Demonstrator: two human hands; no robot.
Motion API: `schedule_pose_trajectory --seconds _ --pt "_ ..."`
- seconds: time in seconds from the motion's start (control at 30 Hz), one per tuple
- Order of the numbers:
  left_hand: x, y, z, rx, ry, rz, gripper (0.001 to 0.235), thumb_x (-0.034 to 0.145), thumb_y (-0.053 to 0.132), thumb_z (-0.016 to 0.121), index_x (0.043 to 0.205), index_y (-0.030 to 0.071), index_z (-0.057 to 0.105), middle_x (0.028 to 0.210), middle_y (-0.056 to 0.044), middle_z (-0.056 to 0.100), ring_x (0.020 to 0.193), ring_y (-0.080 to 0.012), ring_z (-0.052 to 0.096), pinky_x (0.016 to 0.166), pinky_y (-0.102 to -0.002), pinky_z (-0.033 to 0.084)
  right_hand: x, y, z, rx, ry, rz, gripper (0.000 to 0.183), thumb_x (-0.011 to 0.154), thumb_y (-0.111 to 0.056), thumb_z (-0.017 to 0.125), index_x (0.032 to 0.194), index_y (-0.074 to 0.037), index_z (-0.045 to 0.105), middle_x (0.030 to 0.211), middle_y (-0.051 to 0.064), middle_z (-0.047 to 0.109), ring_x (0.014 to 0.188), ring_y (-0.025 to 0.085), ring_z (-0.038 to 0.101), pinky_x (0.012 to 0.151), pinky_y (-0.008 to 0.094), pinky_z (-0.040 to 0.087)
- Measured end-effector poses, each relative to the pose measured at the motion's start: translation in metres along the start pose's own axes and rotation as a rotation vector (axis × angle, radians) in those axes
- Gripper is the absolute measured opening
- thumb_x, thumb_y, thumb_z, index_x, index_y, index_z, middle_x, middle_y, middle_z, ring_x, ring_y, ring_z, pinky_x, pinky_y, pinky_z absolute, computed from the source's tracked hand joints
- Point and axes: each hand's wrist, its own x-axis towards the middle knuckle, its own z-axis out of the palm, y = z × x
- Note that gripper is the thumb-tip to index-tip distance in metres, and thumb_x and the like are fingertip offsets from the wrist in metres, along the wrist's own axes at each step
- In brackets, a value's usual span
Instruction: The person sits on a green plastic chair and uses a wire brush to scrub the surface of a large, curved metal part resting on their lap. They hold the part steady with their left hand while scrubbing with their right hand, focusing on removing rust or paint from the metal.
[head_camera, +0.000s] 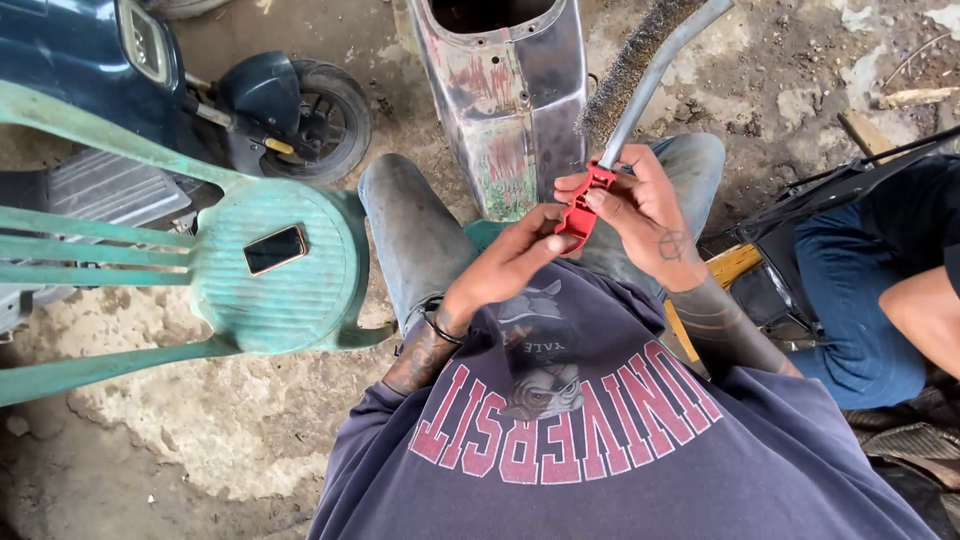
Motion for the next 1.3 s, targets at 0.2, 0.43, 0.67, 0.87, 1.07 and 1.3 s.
schedule_pose_trajectory --seconds 0.2,0.43,0.67,0.87,1.07,1.3 --pt "-0.009 0.007 0.008 -0.163 0.080 0.198 0.025 0.116 0.011 0.039 0.133 0.003 0.055 0.080 -0.015 0.067 0.079 -0.0199 0.069 0.079 -0.048 0.063 0.009 -0.007 -0.018 -0.122 -0.157 -0.063 0.049 0.091 -0.012 0.072 0.132 -0.002 0.047 0.117 0.026 0.070 0.100 0.026 0.073 0.087 0.039 0.062" --pt "-0.016 0.038 0.003 0.072 0.032 0.103 0.028 0.113 0.027 0.041 0.127 0.005 0.052 0.077 -0.010 0.056 0.063 -0.0202 0.050 0.064 -0.041 0.044 0.014 -0.031 -0.056 -0.122 -0.049 -0.117 0.028 0.115 -0.029 0.039 0.117 -0.002 0.047 0.090 0.019 0.065 0.067 0.022 0.067 0.053 0.028 0.058" --pt "-0.021 0.047 0.007 0.264 -0.019 0.072 0.032 0.114 0.036 0.038 0.126 0.007 0.046 0.078 -0.005 0.049 0.057 -0.0210 0.034 0.056 -0.038 0.028 0.008 -0.034 -0.033 -0.341 0.343 -0.260 0.038 0.115 -0.038 0.047 0.094 -0.009 0.035 0.065 0.007 0.036 0.046 0.015 0.040 0.040 0.027 0.036" --pt "-0.029 0.040 0.004 0.267 -0.015 0.117 0.039 0.114 0.040 0.035 0.127 0.005 0.046 0.087 -0.008 0.057 0.061 -0.0231 0.042 0.058 -0.039 0.033 0.006 -0.037 -0.012 -0.325 0.345 -0.280 0.031 0.115 -0.031 0.045 0.094 -0.011 0.035 0.064 0.004 0.031 0.048 0.011 0.033 0.041 0.026 0.035" --pt "-0.017 0.035 -0.006 0.179 -0.028 0.002 0.031 0.114 0.036 0.038 0.128 0.010 0.048 0.073 -0.001 0.042 0.052 -0.0144 0.030 0.050 -0.033 0.026 0.019 -0.019 -0.033 -0.385 0.155 -0.303 0.025 0.119 -0.027 0.040 0.100 -0.010 0.039 0.068 0.005 0.045 0.042 0.012 0.044 0.035 0.022 0.037" --pt "-0.001 0.002 -0.025 0.175 0.165 0.027 0.046 0.115 0.039 0.040 0.147 0.007 0.047 0.133 -0.013 0.064 0.095 -0.0296 0.062 0.079 -0.042 0.047 0.074 -0.017 -0.062 -0.449 -0.107 -0.189 0.031 0.118 -0.022 0.052 0.102 0.004 0.043 0.076 0.026 0.057 0.068 0.031 0.067 0.047 0.030 0.046"
